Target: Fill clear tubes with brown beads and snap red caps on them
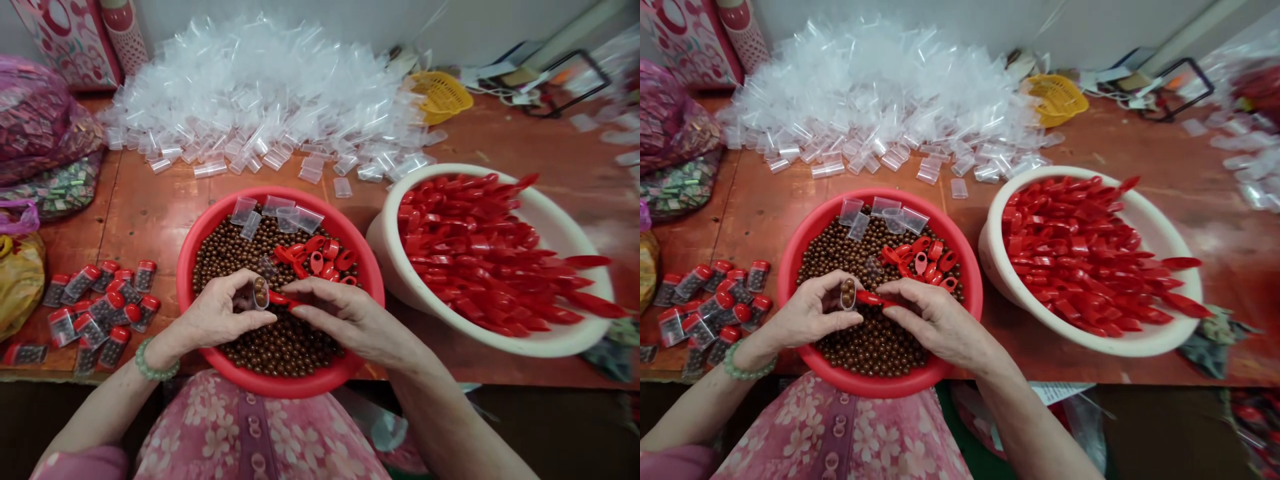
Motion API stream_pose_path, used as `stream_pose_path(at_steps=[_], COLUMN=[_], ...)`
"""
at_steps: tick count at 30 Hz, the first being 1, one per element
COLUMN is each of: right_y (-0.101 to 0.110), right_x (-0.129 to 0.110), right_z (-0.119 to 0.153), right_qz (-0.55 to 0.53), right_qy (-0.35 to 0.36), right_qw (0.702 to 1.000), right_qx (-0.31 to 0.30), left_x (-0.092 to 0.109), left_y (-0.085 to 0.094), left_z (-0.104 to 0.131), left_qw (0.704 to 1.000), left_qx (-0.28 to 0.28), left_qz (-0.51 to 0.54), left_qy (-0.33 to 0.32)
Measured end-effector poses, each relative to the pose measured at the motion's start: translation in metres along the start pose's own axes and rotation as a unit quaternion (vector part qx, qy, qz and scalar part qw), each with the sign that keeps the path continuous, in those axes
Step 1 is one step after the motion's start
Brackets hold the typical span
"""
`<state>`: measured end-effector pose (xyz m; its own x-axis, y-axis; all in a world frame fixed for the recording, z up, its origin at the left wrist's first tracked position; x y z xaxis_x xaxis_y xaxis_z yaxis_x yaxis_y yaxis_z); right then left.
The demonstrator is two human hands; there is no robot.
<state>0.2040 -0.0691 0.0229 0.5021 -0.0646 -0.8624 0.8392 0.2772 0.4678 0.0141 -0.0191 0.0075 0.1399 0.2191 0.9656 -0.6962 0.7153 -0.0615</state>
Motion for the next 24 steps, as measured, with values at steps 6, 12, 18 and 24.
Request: stream_pose_path(at_steps=[6, 12, 18, 24], right_y=[-0.008, -0.021, -0.024, -0.034], right_x=[0.006, 0.006, 0.014, 0.006], right_z=[-0.002, -0.004, -0.004, -0.002], right_qz=[-0.115, -0.143, -0.164, -0.077], right_qy=[-0.054, -0.055, -0.053, -0.011], right_qw=[0.978, 0.954, 0.965, 0.996], right_qx=[0.163, 0.257, 0.199, 0.046], left_x=[0.002, 0.001, -0.004, -0.01], left_y=[-0.006, -0.011, -0.006, -0.006], left_z=[0.007, 0.008, 0.005, 0.001], left_qw=[0.994, 0.99, 0.998, 0.986], left_qx=[-0.016, 0.015, 0.062, 0.087], left_qz=[-0.105, -0.138, -0.01, 0.13], left_qy=[-0.019, -0.035, 0.025, 0.058])
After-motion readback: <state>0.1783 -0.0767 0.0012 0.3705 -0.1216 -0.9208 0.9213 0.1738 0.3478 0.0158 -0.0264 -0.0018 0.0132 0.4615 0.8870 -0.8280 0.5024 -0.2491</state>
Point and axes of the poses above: each hand's wrist, its own z-axis away from the middle knuckle, its own y-axis out of the back of the hand, x = y × z, the point moved 3 cm from there along -z, towards the middle knuckle, and after that the axes turned 7 degrees about z, right-handed, at the moved point
